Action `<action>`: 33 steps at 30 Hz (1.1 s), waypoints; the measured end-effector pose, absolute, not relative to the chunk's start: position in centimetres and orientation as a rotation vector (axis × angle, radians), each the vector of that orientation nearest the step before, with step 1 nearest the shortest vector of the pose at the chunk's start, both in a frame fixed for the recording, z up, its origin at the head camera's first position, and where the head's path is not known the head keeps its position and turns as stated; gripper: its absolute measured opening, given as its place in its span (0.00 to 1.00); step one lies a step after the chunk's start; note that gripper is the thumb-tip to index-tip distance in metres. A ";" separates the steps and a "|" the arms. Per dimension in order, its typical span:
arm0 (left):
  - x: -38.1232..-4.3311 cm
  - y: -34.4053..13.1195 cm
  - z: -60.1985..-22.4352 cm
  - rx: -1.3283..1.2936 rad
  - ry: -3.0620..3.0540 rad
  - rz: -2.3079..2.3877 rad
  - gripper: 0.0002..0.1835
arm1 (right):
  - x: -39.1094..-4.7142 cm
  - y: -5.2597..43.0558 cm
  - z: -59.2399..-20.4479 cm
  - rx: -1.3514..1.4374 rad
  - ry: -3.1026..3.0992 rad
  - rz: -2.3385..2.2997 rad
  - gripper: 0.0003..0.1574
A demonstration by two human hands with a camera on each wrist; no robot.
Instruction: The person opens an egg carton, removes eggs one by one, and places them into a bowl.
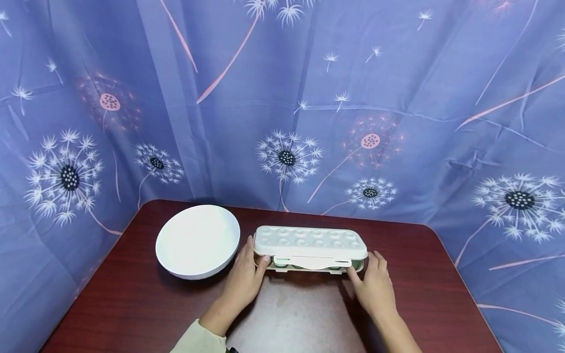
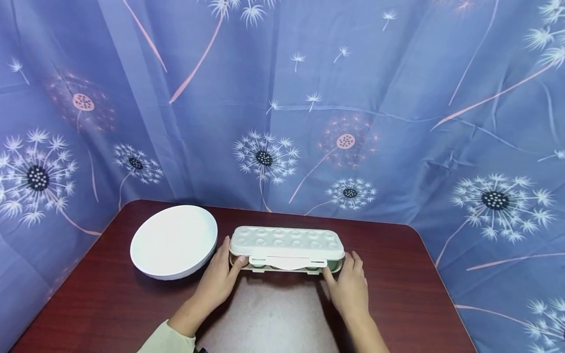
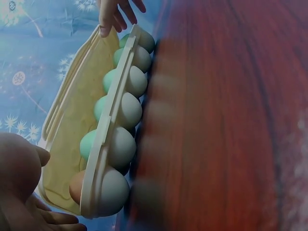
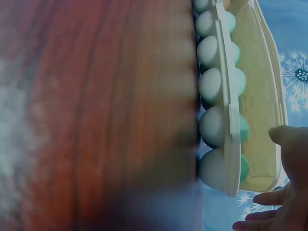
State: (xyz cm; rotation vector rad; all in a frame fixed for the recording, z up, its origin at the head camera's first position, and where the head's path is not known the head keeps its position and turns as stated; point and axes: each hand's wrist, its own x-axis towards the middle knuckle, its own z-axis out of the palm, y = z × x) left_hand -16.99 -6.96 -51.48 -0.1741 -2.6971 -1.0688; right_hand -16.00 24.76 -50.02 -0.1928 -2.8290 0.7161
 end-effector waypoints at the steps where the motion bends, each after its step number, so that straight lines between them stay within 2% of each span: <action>1: -17.0 -6.9 -51.5 -0.166 -2.685 -1.079 0.38 | -16.0 24.8 -50.0 -0.193 -2.834 0.728 0.45; 11: -17.4 -6.7 -51.7 -0.170 -2.581 -1.069 0.28 | -16.0 24.9 -50.0 -0.155 -2.747 0.803 0.43; 23: -17.5 -6.9 -51.7 -0.199 -2.587 -1.215 0.37 | -17.0 24.6 -49.6 -0.229 -2.632 1.131 0.39; 33: -17.7 -6.4 -51.4 -0.156 -2.555 -1.328 0.37 | -17.7 24.7 -48.5 -0.367 -2.513 1.471 0.35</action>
